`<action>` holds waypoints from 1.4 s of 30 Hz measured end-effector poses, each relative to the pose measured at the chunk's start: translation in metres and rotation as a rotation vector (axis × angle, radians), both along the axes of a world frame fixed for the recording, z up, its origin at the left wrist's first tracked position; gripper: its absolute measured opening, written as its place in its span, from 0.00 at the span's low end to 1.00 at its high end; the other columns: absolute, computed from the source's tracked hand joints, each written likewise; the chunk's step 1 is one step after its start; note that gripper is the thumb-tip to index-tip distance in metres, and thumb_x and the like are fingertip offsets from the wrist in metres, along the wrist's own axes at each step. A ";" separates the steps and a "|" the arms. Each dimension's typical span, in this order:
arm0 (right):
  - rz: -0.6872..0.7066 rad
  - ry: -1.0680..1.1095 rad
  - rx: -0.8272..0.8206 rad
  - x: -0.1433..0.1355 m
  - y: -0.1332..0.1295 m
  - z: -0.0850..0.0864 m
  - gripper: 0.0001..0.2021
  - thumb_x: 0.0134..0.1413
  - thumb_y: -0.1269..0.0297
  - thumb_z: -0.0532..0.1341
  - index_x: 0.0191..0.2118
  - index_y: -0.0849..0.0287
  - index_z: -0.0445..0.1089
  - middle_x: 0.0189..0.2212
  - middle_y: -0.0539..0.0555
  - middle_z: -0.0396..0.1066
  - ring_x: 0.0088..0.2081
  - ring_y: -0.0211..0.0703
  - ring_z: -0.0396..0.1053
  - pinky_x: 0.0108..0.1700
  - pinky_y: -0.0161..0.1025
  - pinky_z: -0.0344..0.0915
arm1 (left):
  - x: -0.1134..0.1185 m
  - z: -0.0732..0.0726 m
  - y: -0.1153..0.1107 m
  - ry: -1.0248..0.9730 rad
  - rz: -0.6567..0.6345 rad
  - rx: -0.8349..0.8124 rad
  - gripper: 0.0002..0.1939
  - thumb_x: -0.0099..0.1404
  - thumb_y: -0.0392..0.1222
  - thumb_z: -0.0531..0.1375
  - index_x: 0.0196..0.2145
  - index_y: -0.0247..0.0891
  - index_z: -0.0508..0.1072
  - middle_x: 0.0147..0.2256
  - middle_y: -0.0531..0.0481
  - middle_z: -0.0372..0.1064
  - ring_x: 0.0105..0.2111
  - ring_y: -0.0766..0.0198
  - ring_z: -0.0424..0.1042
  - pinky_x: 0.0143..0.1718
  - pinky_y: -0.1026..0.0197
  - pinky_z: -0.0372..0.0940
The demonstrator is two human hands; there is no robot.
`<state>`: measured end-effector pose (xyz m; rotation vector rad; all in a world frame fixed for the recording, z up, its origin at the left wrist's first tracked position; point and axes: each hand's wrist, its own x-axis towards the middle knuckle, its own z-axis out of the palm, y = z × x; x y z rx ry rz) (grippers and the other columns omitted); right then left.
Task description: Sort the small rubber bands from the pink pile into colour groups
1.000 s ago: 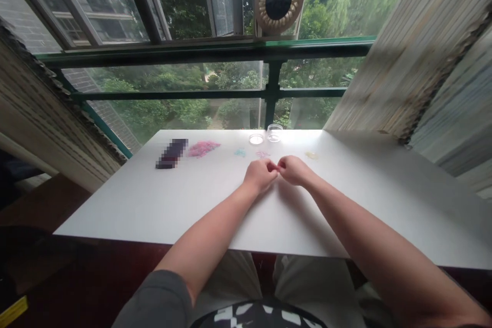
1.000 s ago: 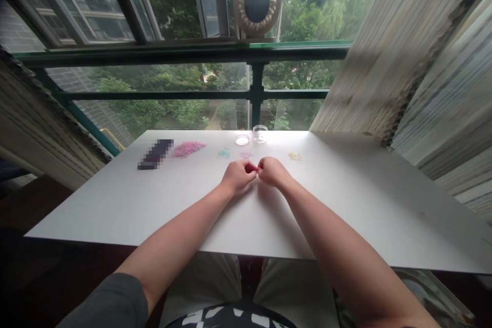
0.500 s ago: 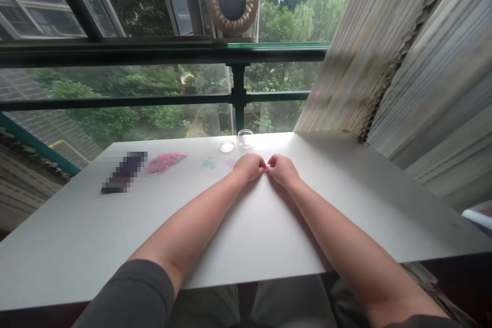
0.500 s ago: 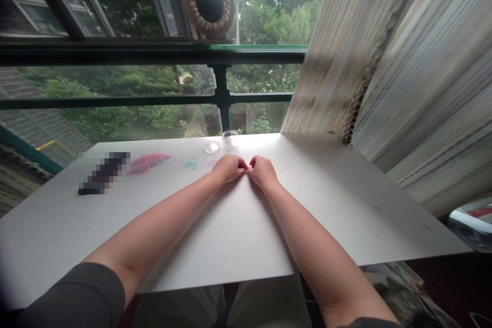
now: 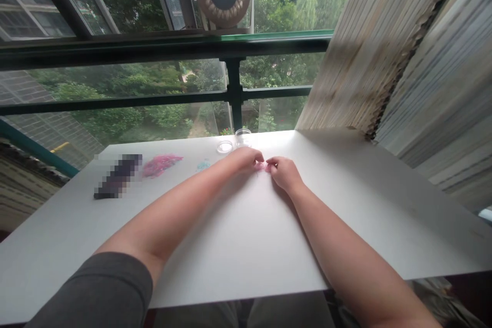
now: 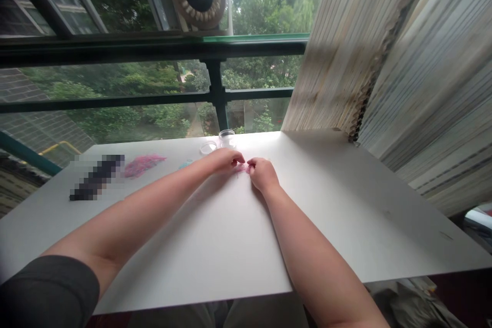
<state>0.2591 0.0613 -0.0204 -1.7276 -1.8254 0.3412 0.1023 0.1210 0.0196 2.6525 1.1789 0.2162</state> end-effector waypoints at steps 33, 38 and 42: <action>0.221 -0.159 0.093 0.005 -0.001 0.005 0.16 0.54 0.71 0.54 0.49 0.57 0.67 0.38 0.54 0.75 0.42 0.48 0.64 0.45 0.42 0.58 | -0.018 0.014 0.004 0.177 0.075 0.021 0.14 0.52 0.39 0.59 0.38 0.40 0.75 0.35 0.51 0.75 0.33 0.62 0.72 0.35 0.64 0.62; 0.219 -0.082 0.141 0.008 -0.001 0.002 0.18 0.51 0.73 0.55 0.49 0.56 0.66 0.38 0.51 0.75 0.40 0.46 0.64 0.44 0.42 0.60 | -0.012 0.005 0.002 0.164 0.086 0.069 0.14 0.53 0.40 0.57 0.38 0.41 0.75 0.33 0.51 0.75 0.33 0.61 0.71 0.35 0.64 0.62; 0.190 0.028 0.205 0.013 0.002 0.000 0.21 0.46 0.79 0.52 0.47 0.58 0.66 0.38 0.53 0.74 0.39 0.44 0.65 0.44 0.41 0.61 | -0.010 0.005 0.001 0.120 0.081 0.060 0.14 0.54 0.40 0.57 0.39 0.41 0.74 0.34 0.52 0.75 0.33 0.63 0.71 0.34 0.66 0.62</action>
